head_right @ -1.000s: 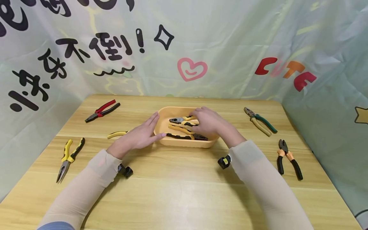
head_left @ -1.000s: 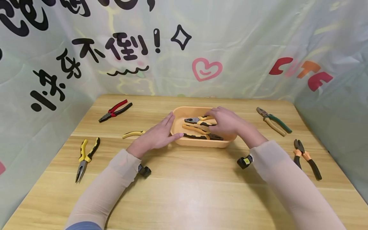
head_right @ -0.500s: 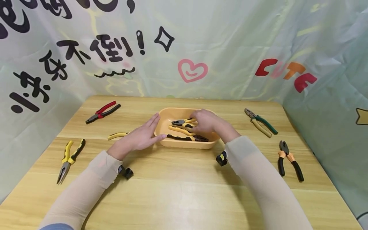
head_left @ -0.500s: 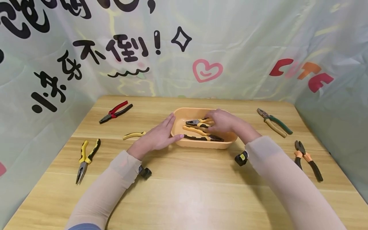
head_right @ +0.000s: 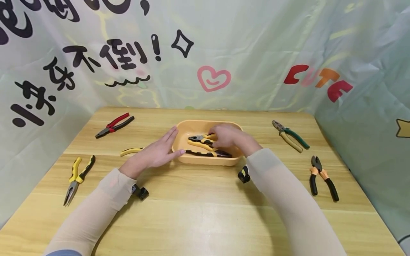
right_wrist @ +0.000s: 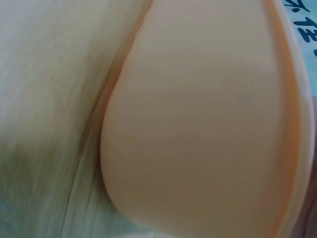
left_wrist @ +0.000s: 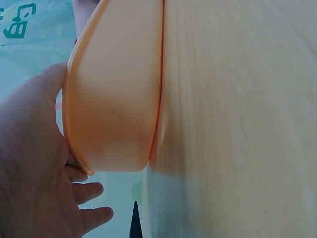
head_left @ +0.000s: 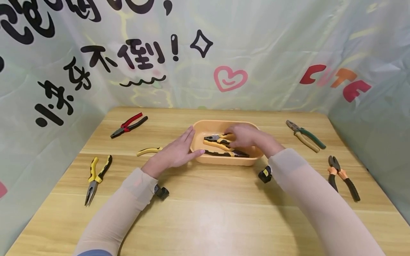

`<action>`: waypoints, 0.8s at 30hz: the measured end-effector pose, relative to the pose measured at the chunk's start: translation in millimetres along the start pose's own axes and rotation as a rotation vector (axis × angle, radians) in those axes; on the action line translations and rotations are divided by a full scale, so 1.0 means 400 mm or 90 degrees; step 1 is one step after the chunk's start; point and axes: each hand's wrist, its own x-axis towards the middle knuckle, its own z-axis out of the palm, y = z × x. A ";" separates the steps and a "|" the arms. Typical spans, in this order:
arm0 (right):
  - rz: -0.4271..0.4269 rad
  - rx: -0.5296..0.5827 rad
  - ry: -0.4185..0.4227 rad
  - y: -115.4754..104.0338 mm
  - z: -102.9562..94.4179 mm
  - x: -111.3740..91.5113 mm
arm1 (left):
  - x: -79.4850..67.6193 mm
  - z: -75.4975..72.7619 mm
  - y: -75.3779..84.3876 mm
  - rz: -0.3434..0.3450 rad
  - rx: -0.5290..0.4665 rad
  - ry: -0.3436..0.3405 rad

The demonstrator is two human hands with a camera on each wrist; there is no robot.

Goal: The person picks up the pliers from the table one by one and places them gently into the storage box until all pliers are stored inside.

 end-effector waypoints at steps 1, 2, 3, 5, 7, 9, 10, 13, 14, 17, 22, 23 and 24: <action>0.003 0.002 -0.007 -0.001 0.001 0.004 | 0.000 0.001 -0.001 0.000 0.000 0.000; 0.006 0.009 -0.014 -0.002 0.002 0.007 | 0.000 0.001 -0.001 0.001 -0.001 0.000; 0.008 0.017 -0.021 -0.004 0.002 0.009 | -0.001 0.001 -0.001 0.000 -0.001 0.000; 0.007 0.029 -0.035 -0.006 0.002 0.011 | -0.001 0.000 -0.001 0.000 -0.003 -0.002; 0.004 0.039 -0.052 -0.007 0.000 0.011 | 0.000 -0.001 0.000 0.000 -0.004 -0.003; -0.001 0.049 -0.062 -0.007 0.000 0.009 | 0.001 -0.002 0.000 0.000 -0.004 -0.004; -0.004 0.054 -0.065 -0.007 0.000 0.007 | 0.003 -0.002 0.000 0.002 -0.003 -0.004; -0.011 0.069 -0.060 -0.006 -0.001 0.001 | 0.005 -0.002 0.001 0.005 0.001 0.000; -0.014 0.073 -0.055 -0.006 -0.001 0.000 | 0.006 -0.003 0.002 0.005 0.001 0.001; -0.022 0.074 -0.044 -0.006 0.001 -0.004 | 0.005 -0.003 0.002 0.006 0.001 0.002; -0.029 0.075 -0.029 -0.014 0.004 -0.003 | 0.004 -0.001 0.001 0.004 -0.003 -0.005; -0.031 0.077 -0.025 -0.016 0.005 -0.003 | 0.004 -0.001 0.001 0.004 -0.004 -0.005; -0.031 0.080 -0.022 -0.019 0.005 -0.001 | 0.004 -0.001 0.001 0.002 -0.004 -0.006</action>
